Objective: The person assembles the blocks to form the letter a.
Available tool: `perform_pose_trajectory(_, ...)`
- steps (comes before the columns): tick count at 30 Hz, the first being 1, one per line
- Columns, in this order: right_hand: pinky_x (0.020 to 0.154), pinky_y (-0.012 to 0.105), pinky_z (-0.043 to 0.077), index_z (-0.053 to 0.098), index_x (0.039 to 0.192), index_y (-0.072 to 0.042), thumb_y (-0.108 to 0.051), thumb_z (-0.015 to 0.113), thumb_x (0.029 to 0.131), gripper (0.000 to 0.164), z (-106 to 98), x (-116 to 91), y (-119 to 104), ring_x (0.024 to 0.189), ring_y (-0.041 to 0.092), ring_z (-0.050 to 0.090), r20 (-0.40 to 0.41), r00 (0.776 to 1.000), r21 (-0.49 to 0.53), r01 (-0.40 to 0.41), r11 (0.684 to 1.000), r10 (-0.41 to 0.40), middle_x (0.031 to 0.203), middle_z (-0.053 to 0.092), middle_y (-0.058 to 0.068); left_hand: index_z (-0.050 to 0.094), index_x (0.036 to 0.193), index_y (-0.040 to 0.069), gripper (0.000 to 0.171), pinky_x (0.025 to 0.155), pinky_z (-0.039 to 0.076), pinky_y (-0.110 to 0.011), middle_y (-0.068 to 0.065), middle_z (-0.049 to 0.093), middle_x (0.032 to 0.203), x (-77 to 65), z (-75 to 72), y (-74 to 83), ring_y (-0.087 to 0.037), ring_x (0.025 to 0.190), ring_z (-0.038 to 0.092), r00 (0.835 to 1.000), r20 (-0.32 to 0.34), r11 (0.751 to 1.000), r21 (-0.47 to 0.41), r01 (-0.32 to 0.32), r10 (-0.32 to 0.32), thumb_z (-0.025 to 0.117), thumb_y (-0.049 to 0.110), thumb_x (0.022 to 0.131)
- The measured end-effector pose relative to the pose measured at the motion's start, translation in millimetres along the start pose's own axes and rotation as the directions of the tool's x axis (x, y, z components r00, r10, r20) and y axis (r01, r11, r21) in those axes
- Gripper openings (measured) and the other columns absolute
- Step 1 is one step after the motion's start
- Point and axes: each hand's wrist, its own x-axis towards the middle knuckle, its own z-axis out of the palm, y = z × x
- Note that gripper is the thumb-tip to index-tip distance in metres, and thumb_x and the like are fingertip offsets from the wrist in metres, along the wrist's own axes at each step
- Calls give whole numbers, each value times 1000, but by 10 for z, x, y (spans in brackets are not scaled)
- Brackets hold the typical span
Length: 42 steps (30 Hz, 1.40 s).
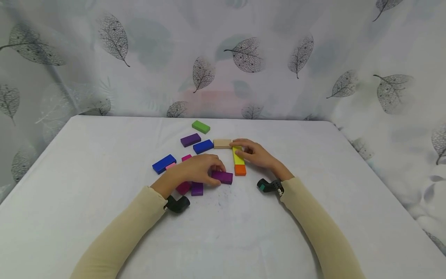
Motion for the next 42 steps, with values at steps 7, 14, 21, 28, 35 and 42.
perform_pose_trajectory(7, 74, 30, 40, 55, 139, -12, -19, 56, 100, 40, 16, 2, 32, 84, 20, 47, 6, 1000, -15, 5, 1000, -5, 149, 43, 10, 67, 118, 13, 39, 89, 50, -30, 0, 63, 107, -3, 8, -6, -15, 99, 56, 1000, -19, 1000, -3, 0, 0, 76, 31, 84)
perform_pose_trajectory(14, 72, 30, 40, 55, 139, -15, -21, 56, 100, 40, 14, 20, 51, 81, 21, 47, 0, 1000, -21, 13, 1000, -13, 149, 43, 8, 67, 119, 13, 39, 91, 45, -37, 0, 64, 107, 8, 7, -11, -16, 99, 56, 998, -61, 998, 59, 13, -10, 74, 31, 85)
perform_pose_trajectory(21, 70, 29, 41, 55, 140, -15, -20, 55, 100, 40, 23, 39, 68, 78, 20, 47, 19, 1000, -7, 16, 1000, -16, 149, 43, 8, 68, 117, 14, 38, 86, 43, -36, 1, 64, 104, 18, 27, 4, -15, 98, 57, 996, -88, 993, 114, 31, -21, 73, 35, 86)
perform_pose_trajectory(28, 71, 29, 41, 56, 138, -12, -19, 57, 99, 39, 5, 33, 58, 80, 20, 47, 9, 1000, 9, 23, 1000, -23, 149, 43, 11, 68, 118, 14, 39, 83, 42, -35, 2, 63, 101, 34, 42, 25, -15, 96, 56, 991, -129, 989, 139, 54, -36, 73, 36, 86)
perform_pose_trajectory(35, 70, 28, 41, 56, 138, -13, -20, 57, 99, 39, 3, 32, 64, 78, 20, 47, 10, 1000, 6, 20, 1000, -20, 148, 44, 10, 68, 118, 13, 38, 84, 44, -36, 0, 64, 103, 55, 79, 20, -16, 97, 58, 987, -160, 986, 162, 30, -4, 72, 34, 87)
perform_pose_trajectory(42, 69, 27, 38, 54, 137, -1, -11, 55, 99, 39, -49, -49, -246, 77, 21, 45, 13, 1000, -3, 28, 1000, -28, 146, 44, 19, 67, 120, 13, 39, 86, 45, -37, 0, 64, 104, 83, 101, -3, -16, 98, 57, 986, -169, 985, 166, 34, -5, 72, 35, 87)
